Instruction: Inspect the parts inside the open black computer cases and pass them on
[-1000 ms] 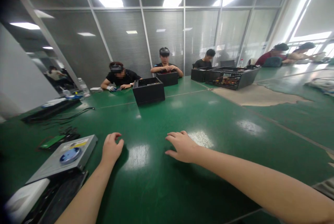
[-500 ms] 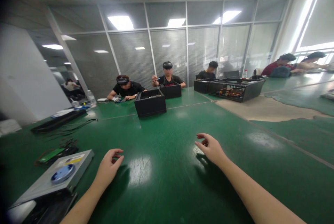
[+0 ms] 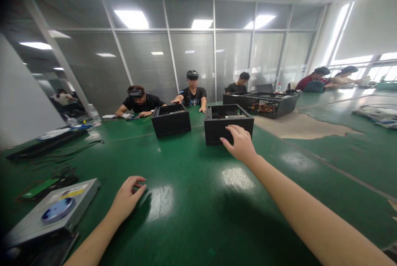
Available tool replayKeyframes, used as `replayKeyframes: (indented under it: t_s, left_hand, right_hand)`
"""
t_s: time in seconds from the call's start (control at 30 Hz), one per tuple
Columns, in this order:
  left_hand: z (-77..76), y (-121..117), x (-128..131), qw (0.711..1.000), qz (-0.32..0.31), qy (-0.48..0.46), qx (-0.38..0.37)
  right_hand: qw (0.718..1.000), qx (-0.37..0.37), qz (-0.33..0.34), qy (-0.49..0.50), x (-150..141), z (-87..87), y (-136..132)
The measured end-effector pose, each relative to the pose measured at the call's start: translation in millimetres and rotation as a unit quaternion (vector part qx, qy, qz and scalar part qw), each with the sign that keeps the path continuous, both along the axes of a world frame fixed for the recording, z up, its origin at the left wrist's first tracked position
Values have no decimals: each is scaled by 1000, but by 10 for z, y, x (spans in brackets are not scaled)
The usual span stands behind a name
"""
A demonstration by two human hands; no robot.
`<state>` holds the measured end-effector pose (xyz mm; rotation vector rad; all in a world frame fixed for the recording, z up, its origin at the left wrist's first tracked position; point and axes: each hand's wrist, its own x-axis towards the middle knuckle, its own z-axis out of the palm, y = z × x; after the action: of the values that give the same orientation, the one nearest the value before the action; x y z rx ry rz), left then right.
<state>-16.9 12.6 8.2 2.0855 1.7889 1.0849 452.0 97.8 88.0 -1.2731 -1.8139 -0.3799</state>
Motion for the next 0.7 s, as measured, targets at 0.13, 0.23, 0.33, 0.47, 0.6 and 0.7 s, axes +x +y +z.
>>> replayKeyframes:
  t_s: [0.13,0.23,0.33,0.47,0.6,0.7]
  left_hand:
    - [-58,43,12,1000,-24,19,-8]
    - [-74,62,-14,999,-34,27,-13]
    - [-72,68,-72,999,-35,3,-22]
    - [-76,83,-136,999,-18,-42,-18]
    - [-75,103,-114,998,7,-66,-10]
    - [-51,108,-89,996,24,-86,1]
  right_hand:
    - [988,-105,-56,-102,19,313,797]
    - [959,-212,-86,-166,-61,358,1222]
    - [945,-245,-104,-189,-180,311,1377]
    - [944,-241,-115,-192,-245,323,1257]
    - [944,-233,-81,-218,-218,417,824]
    - [950,-194,-10,-244,-291,428,232]
